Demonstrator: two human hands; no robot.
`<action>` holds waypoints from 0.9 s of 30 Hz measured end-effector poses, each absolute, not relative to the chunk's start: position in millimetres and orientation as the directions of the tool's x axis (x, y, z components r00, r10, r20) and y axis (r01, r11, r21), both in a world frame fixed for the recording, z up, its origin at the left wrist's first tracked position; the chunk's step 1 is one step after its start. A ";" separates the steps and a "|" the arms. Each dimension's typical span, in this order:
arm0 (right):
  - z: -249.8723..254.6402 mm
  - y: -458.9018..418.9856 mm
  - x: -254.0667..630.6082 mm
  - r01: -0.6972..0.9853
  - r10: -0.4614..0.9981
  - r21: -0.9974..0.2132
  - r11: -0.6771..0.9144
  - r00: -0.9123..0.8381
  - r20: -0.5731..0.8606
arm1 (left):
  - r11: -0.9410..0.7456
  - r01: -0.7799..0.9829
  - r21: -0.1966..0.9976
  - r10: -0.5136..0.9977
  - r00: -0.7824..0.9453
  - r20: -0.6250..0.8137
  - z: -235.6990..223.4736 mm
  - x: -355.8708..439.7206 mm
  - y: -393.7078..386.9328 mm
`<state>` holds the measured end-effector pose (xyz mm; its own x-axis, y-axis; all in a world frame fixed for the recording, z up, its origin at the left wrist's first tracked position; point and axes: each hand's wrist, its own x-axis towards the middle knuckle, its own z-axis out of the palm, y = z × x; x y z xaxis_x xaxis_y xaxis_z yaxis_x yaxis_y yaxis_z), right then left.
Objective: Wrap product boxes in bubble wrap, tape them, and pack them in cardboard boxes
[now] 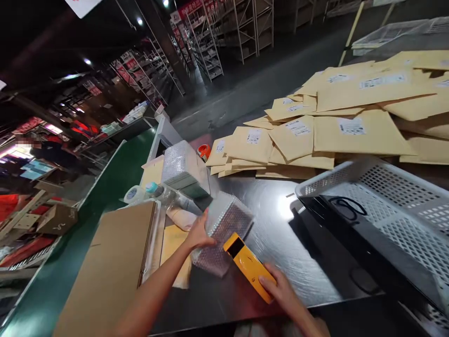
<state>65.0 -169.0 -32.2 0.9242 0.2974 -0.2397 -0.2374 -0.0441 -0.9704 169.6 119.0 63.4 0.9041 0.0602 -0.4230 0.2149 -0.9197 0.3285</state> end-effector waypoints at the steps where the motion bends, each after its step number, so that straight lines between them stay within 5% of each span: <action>1: -29.5 -180.7 54.6 -0.238 0.296 -0.969 -0.060 0.923 -0.245 | -0.887 0.210 0.411 0.006 0.896 -0.444 61.8 162.9 115.7; 4: -19.2 -196.6 34.2 -0.236 0.292 -0.969 -0.073 0.924 -0.247 | -0.790 0.219 0.573 -0.120 0.861 -0.494 58.3 156.8 114.2; 11: -9.6 -139.2 56.4 -0.210 0.242 -0.977 -0.028 0.947 -0.211 | -0.611 0.374 0.698 -0.185 0.790 -0.585 62.8 181.5 139.8; 27: -11.4 -153.2 18.0 -0.377 0.058 -0.905 -0.196 0.917 -0.394 | -0.695 0.239 0.678 -0.261 0.795 -0.548 42.7 224.4 188.1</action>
